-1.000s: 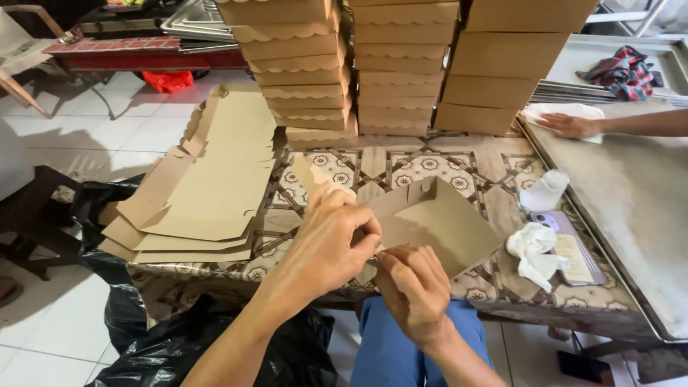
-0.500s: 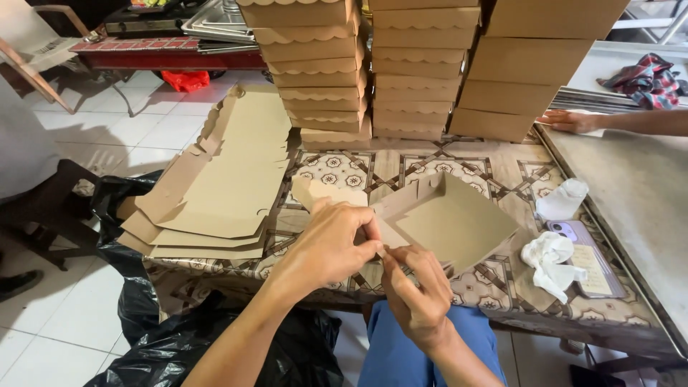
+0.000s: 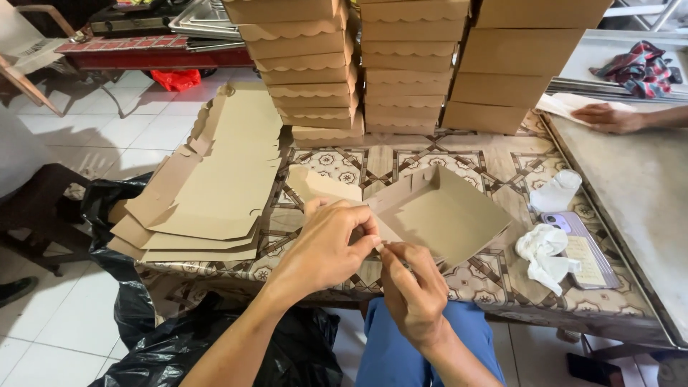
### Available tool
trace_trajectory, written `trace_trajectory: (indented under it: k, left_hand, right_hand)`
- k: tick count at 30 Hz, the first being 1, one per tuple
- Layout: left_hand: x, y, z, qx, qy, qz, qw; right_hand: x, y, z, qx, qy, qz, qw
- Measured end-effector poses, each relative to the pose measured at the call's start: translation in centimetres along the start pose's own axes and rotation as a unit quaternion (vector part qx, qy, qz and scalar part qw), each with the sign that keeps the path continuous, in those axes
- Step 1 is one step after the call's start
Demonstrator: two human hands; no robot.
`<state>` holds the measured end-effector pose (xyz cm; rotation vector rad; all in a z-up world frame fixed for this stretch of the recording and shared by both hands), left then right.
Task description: The person assembles flat cardboard boxes by folding and interlocking the flaps to form a three-dimensional container. They repeatedly pick up flat pieces, fold the sides, and secure the tabs, then stack the finished boxes on a nearby pile.
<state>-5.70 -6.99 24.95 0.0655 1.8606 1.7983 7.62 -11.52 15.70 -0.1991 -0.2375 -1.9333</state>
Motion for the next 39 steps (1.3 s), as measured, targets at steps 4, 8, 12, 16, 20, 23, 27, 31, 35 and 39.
trace_trajectory:
  k: [4, 8, 12, 16, 20, 23, 27, 31, 35, 39]
  left_hand:
    - [-0.1, 0.1, -0.2, -0.024, -0.060, -0.010, 0.998]
    - [-0.8, 0.3, -0.5, -0.004, -0.070, 0.014, 0.997]
    - [-1.3, 0.5, 0.1, 0.022, -0.009, -0.006, 1.000]
    - [-2.1, 0.6, -0.1, 0.019, -0.031, 0.002, 0.999]
    - [-2.2, 0.1, -0.3, 0.004, -0.088, -0.007, 0.996]
    - [-2.7, 0.7, -0.5, 0.009, -0.063, -0.020, 0.998]
    - [-3.0, 1.8, -1.0, 0.032, -0.026, 0.029, 0.999]
    - [-2.7, 1.7, -1.1, 0.067, 0.018, 0.029, 0.997]
    - [-3.1, 2.2, -1.6, 0.138, 0.105, 0.015, 0.985]
    - [-2.5, 1.3, -1.4, 0.124, 0.087, -0.034, 0.988]
  right_hand:
    - [-0.3, 0.4, 0.3, 0.002, -0.046, 0.048, 0.998]
    - [-1.6, 1.2, 0.2, 0.028, -0.154, 0.161, 0.974]
    - [-1.3, 1.3, 0.0, 0.013, -0.028, 0.093, 0.995]
    - [-1.3, 1.2, -0.1, 0.026, -0.008, 0.050, 0.998]
    - [-1.5, 1.4, -0.7, 0.030, -0.025, 0.044, 0.998]
    - [-1.8, 1.6, -0.2, 0.014, -0.058, 0.081, 0.995]
    - [-1.3, 1.8, 1.0, 0.032, -0.190, 0.138, 0.972]
    - [-1.4, 1.7, 0.7, 0.010, -0.268, 0.210, 0.940]
    - [-1.0, 1.7, 1.2, 0.035, -0.284, 0.196, 0.938]
    - [-1.2, 1.6, 1.1, 0.027, -0.332, 0.284, 0.899]
Point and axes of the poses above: each hand's wrist, its own z-axis towards the middle knuckle, its own y-axis out of the back of the hand, x = y × z, the point moved 2 cm from there along z, towards the middle knuckle, and after that the axes turned 13 degrees about z, right-handed, at the moved point
